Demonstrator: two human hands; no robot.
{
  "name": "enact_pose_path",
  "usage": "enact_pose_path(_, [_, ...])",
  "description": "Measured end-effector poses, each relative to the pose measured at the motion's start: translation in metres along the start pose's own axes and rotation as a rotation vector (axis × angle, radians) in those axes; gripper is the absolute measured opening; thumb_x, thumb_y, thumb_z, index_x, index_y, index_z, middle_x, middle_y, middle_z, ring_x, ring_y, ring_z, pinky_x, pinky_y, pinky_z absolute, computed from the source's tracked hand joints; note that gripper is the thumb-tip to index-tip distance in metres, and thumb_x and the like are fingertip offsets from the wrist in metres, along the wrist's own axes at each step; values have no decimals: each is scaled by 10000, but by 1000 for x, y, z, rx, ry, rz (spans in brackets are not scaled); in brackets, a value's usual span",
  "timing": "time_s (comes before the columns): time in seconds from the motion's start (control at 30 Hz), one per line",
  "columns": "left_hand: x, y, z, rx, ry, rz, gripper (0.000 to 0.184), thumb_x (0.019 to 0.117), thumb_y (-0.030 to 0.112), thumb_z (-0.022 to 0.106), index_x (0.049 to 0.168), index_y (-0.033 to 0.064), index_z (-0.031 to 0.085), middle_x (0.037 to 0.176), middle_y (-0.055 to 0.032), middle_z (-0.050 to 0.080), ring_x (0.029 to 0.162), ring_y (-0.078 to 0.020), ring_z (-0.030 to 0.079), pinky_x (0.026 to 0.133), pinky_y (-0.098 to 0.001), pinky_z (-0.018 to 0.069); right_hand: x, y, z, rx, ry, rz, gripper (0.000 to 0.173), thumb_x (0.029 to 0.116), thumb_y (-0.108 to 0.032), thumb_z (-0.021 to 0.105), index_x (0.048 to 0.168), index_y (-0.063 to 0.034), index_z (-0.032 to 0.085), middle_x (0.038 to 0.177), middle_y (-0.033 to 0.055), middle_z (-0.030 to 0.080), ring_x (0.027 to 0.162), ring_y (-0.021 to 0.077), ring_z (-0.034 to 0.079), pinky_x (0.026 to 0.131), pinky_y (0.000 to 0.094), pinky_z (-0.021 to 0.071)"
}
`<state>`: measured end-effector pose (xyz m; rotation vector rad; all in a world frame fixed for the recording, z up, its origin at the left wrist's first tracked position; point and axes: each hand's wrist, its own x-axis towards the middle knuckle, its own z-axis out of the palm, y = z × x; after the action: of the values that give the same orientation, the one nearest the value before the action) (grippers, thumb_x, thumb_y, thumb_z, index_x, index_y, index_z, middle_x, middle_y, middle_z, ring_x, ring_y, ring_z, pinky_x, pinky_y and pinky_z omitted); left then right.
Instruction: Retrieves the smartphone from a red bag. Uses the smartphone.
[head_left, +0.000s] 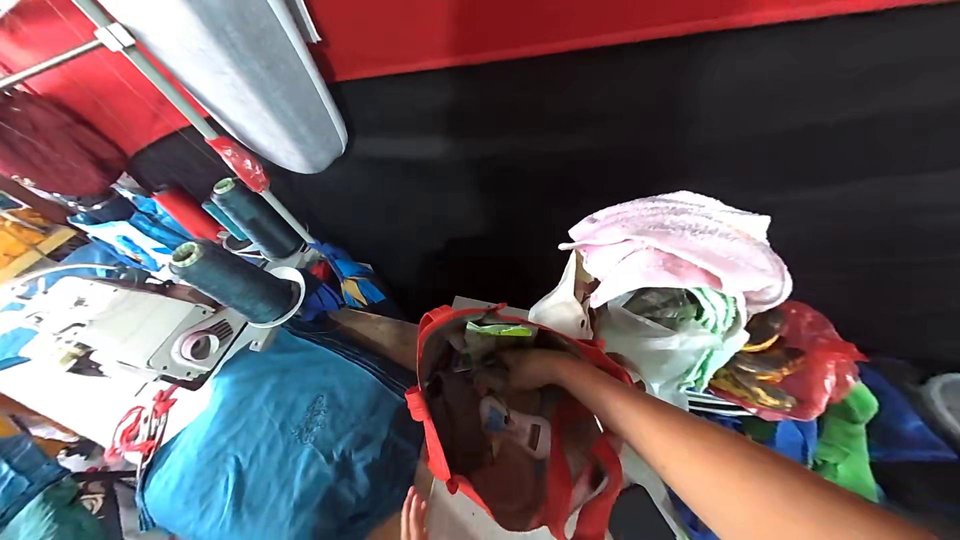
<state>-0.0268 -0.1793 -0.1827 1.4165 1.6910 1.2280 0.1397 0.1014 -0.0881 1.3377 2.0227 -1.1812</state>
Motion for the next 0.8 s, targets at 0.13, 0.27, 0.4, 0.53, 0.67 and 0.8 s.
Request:
enact_pose_path(0.13, [18, -20, 54, -44, 133, -17, 1424, 547, 330, 983, 1506, -225, 88, 1576, -461, 105, 1499, -535, 178, 1248, -558, 194, -20, -17, 0, 29, 126, -19, 470, 977, -188, 667, 1375, 29, 543, 1294, 289, 598, 1217, 441, 578, 1015, 631, 441])
enact_pose_path(0.27, [26, -18, 70, -45, 215, 15, 1370, 557, 332, 949, 1469, -260, 114, 1557, -493, 51, 1493, -581, 95, 1232, -589, 149, -50, -32, -6, -40, 338, -9, 560, 945, -233, 726, 1437, -57, 524, 1268, 254, 634, 1183, 435, 616, 985, 625, 483])
enact_pose_path(0.4, [19, -26, 80, -152, 237, -27, 1423, 526, 195, 971, 1511, -213, 29, 1570, -477, 31, 1490, -553, 156, 1214, -565, 235, -110, -42, -12, -152, 706, -138, 460, 936, -199, 752, 1323, -11, 588, 1117, 247, 677, 1028, 438, 670, 842, 596, 541])
enact_pose_path(0.53, [27, -24, 83, -144, 277, -59, 1475, 491, 224, 990, 1540, -167, 30, 1581, -462, 31, 1472, -574, 179, 1165, -604, 301, -183, -40, -31, -102, 1024, -241, 432, 913, -223, 781, 1252, -24, 601, 1091, 212, 664, 914, 386, 688, 769, 577, 560])
enact_pose_path(0.67, [44, -17, 82, -154, 317, -40, 1303, 644, 242, 883, 1537, -182, 35, 1581, -461, 58, 1484, -569, 161, 1211, -590, 229, -240, 5, -19, 402, 1186, -347, 374, 937, -163, 730, 1255, -67, 556, 1139, 102, 650, 908, 215, 699, 776, 431, 612])
enact_pose_path(0.8, [64, -16, 89, -177, 341, -90, 1271, 668, 113, 900, 1550, -171, 31, 1591, -413, 158, 1495, -482, 239, 1228, -508, 264, -270, 68, 55, 844, 1278, -294, 322, 866, -247, 685, 1172, -185, 609, 952, -74, 696, 859, 68, 697, 721, 272, 612])
